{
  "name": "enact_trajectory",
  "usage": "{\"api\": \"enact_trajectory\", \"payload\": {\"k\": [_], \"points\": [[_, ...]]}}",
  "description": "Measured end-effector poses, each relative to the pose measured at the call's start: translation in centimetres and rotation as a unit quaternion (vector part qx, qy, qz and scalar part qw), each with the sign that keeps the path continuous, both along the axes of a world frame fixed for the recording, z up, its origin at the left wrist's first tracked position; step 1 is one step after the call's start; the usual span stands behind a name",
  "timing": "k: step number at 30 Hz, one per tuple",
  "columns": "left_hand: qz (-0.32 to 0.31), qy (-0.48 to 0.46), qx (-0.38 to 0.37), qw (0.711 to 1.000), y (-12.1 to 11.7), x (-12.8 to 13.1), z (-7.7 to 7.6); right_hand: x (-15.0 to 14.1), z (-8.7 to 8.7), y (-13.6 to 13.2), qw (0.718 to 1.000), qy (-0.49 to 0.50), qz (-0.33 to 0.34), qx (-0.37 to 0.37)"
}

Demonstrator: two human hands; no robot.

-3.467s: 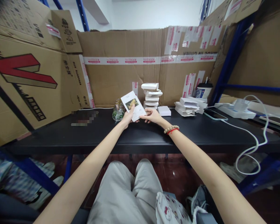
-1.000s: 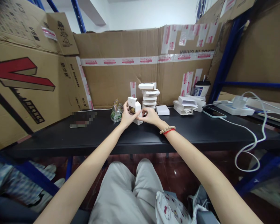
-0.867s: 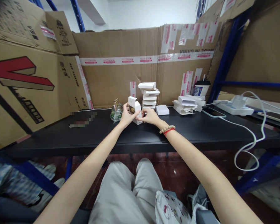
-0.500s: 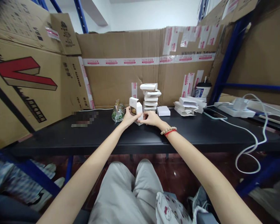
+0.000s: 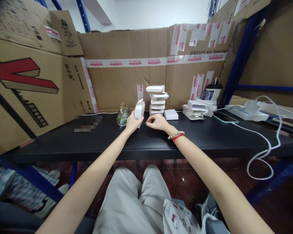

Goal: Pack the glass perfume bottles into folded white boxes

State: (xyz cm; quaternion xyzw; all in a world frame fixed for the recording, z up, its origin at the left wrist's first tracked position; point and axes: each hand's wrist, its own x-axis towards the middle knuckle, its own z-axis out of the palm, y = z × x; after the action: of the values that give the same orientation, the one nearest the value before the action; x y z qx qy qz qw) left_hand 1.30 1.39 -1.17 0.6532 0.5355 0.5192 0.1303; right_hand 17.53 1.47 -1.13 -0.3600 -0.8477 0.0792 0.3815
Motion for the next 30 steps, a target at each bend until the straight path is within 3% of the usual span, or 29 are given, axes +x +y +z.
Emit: {"api": "enact_trajectory", "payload": {"k": [4,9,11,15,18,23,30], "points": [[0.051,-0.009,0.055,0.997,-0.3,-0.1,0.4,0.5,1.2,-0.9,0.977,0.146,-0.13,0.09],[0.082,-0.009,0.17,0.982,-0.4,-0.2,0.4,2.0,2.1,-0.8,0.874,0.282,-0.373,0.135],[0.098,0.004,0.206,0.974,-0.5,-0.3,0.5,2.7,1.9,-0.2,0.847,0.299,-0.423,0.12],[0.165,0.037,0.267,0.949,-1.2,-0.2,0.6,3.9,0.8,1.2,0.841,0.214,-0.493,0.054],[0.141,0.084,0.31,0.937,-1.8,0.1,0.7,4.3,-0.2,1.8,0.85,0.132,-0.508,-0.035],[0.028,0.193,0.339,0.92,-2.3,0.3,0.7,4.5,-1.1,2.5,0.87,0.028,-0.476,-0.125],[-0.036,0.243,0.193,0.95,-2.6,0.4,0.3,4.6,-1.4,3.3,0.868,-0.026,-0.475,-0.144]]}}
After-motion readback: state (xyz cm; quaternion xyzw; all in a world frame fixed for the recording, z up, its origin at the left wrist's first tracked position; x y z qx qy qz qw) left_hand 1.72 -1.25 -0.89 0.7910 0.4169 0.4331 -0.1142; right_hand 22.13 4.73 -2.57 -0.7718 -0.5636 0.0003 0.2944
